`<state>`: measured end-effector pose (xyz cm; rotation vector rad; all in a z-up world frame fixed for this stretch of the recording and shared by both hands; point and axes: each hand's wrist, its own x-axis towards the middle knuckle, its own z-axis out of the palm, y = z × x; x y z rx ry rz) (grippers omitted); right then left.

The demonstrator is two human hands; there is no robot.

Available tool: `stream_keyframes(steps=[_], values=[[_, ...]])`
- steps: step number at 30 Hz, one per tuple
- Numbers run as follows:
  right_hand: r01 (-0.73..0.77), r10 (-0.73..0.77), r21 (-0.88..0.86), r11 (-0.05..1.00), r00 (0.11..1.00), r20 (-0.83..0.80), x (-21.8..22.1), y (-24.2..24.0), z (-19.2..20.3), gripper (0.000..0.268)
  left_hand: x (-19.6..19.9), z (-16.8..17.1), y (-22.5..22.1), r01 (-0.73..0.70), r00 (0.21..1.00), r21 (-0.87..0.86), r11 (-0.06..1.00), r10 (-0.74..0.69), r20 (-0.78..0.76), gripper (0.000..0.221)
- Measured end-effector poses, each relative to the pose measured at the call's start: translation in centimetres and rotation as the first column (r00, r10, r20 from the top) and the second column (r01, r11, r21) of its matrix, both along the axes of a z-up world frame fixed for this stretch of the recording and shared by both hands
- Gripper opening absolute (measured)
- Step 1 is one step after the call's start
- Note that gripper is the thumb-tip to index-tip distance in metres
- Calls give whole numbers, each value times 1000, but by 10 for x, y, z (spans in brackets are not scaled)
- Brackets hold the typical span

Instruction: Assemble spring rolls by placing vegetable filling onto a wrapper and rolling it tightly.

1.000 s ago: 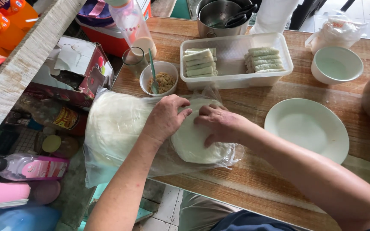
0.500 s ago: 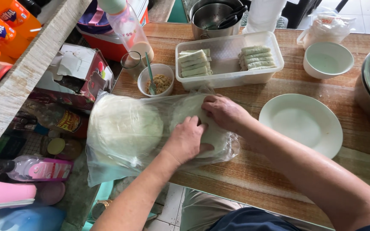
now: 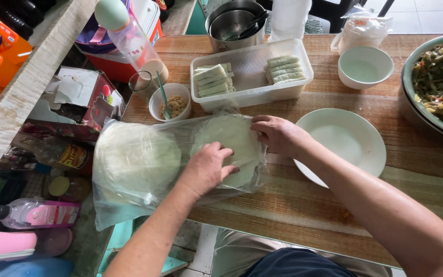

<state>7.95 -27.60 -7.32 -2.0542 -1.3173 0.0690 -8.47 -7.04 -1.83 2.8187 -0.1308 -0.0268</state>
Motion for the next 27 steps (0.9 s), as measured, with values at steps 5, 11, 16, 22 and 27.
stream_keyframes(steps=[5,11,16,22,27], values=[[11,-10,58,998,1000,-7,3,0,-5,30,0,3,5,-23,999,-192,981,31,39,19],[0,2,70,998,1000,-20,3,-2,-5,28,3,-13,5,-35,999,-270,962,34,-9,15],[-30,32,54,998,999,-35,-3,-4,1,29,2,-14,7,-35,999,-250,968,38,6,16],[-26,-12,192,981,981,192,-33,7,27,19,1,-5,4,-98,995,-261,960,88,-49,19],[-145,147,21,989,980,-137,-33,19,6,12,3,3,2,-226,971,-308,924,189,-145,22]])
